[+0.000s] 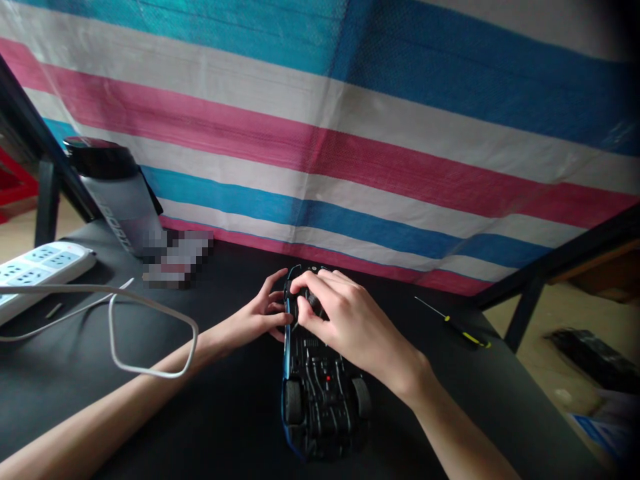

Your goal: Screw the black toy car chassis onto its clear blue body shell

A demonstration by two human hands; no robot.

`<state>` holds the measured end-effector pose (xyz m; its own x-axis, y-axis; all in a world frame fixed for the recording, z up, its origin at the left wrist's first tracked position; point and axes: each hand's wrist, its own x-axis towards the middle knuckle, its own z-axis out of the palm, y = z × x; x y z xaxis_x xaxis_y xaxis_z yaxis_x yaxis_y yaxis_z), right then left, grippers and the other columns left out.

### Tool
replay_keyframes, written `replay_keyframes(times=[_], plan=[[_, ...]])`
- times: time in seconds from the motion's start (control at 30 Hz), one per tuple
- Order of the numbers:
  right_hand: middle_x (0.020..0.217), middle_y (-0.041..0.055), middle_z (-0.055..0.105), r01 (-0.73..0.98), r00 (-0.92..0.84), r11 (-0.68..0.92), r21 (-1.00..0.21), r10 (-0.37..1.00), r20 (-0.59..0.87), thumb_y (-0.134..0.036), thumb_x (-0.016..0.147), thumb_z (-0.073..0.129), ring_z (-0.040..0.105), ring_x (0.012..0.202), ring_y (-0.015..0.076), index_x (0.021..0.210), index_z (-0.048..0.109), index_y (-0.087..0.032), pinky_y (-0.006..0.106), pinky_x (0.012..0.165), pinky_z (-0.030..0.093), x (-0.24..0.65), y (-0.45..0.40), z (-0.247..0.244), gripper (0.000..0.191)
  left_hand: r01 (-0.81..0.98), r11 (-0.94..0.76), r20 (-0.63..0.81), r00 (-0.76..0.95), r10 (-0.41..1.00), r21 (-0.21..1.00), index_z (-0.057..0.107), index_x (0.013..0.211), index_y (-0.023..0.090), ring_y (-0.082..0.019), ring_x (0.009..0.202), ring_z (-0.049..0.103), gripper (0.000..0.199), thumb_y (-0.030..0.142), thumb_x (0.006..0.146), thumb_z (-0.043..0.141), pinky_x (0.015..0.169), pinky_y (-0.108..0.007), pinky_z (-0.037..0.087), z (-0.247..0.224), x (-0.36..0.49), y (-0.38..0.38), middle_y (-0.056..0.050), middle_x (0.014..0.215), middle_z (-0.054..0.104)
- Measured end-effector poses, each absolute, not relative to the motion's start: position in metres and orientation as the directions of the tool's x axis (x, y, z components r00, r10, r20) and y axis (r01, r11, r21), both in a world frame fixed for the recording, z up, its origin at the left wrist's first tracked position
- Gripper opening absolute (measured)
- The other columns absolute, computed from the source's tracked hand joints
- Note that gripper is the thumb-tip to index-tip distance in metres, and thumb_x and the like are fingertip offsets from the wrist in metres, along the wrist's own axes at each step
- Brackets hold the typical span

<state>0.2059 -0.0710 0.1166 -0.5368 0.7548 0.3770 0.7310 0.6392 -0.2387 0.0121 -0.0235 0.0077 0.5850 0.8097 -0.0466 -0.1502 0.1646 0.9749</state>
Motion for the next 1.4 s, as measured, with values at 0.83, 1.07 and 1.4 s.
replay_keyframes(times=[0.83, 1.07, 1.4], plan=[[0.090, 0.0024, 0.068, 0.711, -0.562, 0.662, -0.235, 0.737, 0.376, -0.026, 0.101, 0.056, 0.062, 0.085, 0.0193, 0.100, 0.061, -0.021, 0.035, 0.083, 0.048, 0.2021, -0.0766, 0.1156, 0.008, -0.155, 0.098, 0.012, 0.585, 0.811, 0.983, 0.014, 0.160, 0.039, -0.023, 0.103, 0.063, 0.094, 0.032, 0.088, 0.074, 0.071, -0.028, 0.059, 0.0022, 0.0112, -0.0263, -0.012, 0.135, 0.052], [0.090, 0.0034, 0.067, 0.738, -0.538, 0.636, -0.224, 0.756, 0.373, -0.025, 0.100, 0.054, 0.063, 0.086, 0.0201, 0.101, 0.061, -0.020, 0.035, 0.083, 0.049, 0.2033, -0.0744, 0.1178, 0.008, -0.154, 0.096, 0.012, 0.584, 0.812, 0.983, 0.018, 0.158, 0.041, -0.020, 0.099, 0.062, 0.090, 0.034, 0.088, 0.074, 0.070, -0.028, 0.060, 0.0041, 0.0116, -0.0264, -0.010, 0.136, 0.050], [0.090, 0.0025, 0.069, 0.751, -0.537, 0.626, -0.210, 0.764, 0.359, -0.022, 0.103, 0.050, 0.064, 0.086, 0.0191, 0.104, 0.062, -0.021, 0.034, 0.083, 0.049, 0.2066, -0.0759, 0.1181, 0.013, -0.143, 0.098, 0.008, 0.606, 0.796, 0.985, 0.016, 0.159, 0.040, -0.023, 0.106, 0.060, 0.091, 0.034, 0.089, 0.073, 0.069, -0.027, 0.059, 0.0072, 0.0107, -0.0258, -0.013, 0.141, 0.049]])
